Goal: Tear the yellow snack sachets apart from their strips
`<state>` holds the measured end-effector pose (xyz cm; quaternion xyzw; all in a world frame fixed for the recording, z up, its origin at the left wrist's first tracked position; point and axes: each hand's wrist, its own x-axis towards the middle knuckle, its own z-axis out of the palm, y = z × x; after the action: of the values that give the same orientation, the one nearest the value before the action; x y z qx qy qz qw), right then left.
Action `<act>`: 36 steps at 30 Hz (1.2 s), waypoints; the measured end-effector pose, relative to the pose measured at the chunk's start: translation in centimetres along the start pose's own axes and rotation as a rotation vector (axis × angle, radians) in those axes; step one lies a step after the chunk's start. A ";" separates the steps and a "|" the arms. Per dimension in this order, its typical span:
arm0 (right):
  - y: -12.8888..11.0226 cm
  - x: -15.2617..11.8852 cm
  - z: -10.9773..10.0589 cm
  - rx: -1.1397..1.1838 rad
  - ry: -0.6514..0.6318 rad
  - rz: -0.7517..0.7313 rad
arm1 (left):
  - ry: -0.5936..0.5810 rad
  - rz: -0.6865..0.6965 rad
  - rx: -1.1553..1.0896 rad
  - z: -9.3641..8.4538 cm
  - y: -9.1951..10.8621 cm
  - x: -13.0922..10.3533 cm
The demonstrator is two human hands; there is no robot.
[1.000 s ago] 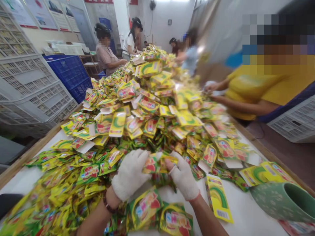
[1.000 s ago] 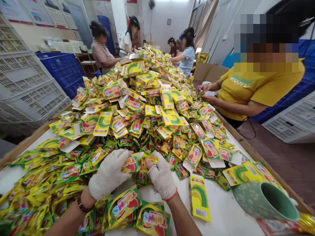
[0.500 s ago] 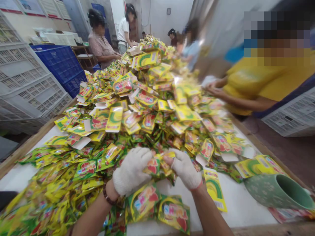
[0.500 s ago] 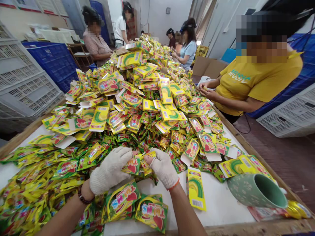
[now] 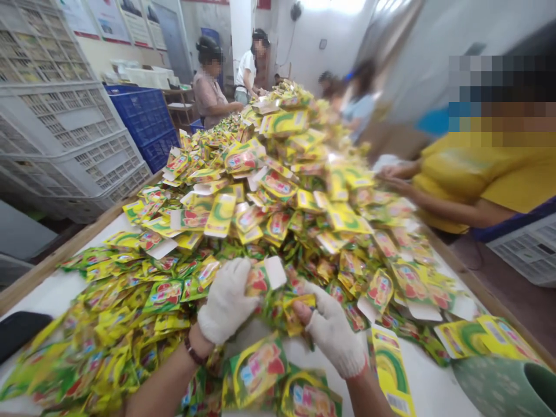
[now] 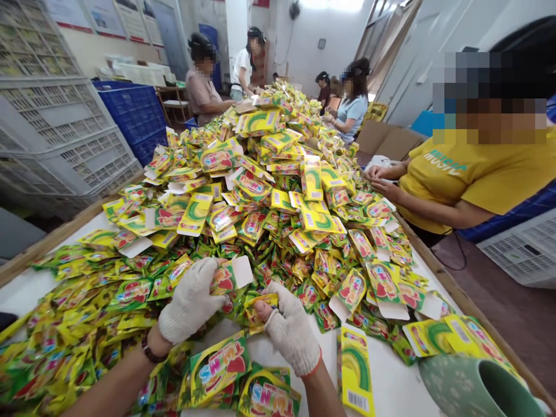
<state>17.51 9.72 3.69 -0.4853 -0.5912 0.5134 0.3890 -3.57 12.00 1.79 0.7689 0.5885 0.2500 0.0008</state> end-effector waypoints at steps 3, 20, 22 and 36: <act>0.1 0.2 -0.1 0.022 0.091 0.069 | -0.023 0.077 0.012 0.1 0.0 0.0; 1.3 1.4 -0.1 -0.405 0.401 -0.032 | -0.237 0.226 -0.005 0.9 2.7 -0.9; 1.2 1.3 0.3 -0.463 0.459 -0.024 | -0.245 0.135 -0.055 1.0 3.3 -1.0; 0.9 1.0 0.5 -0.402 0.217 -0.100 | -0.140 0.290 0.007 0.7 2.0 -0.8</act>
<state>16.95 10.55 2.72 -0.5756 -0.6594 0.3104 0.3708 -1.63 10.87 1.44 0.8613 0.4706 0.1913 0.0031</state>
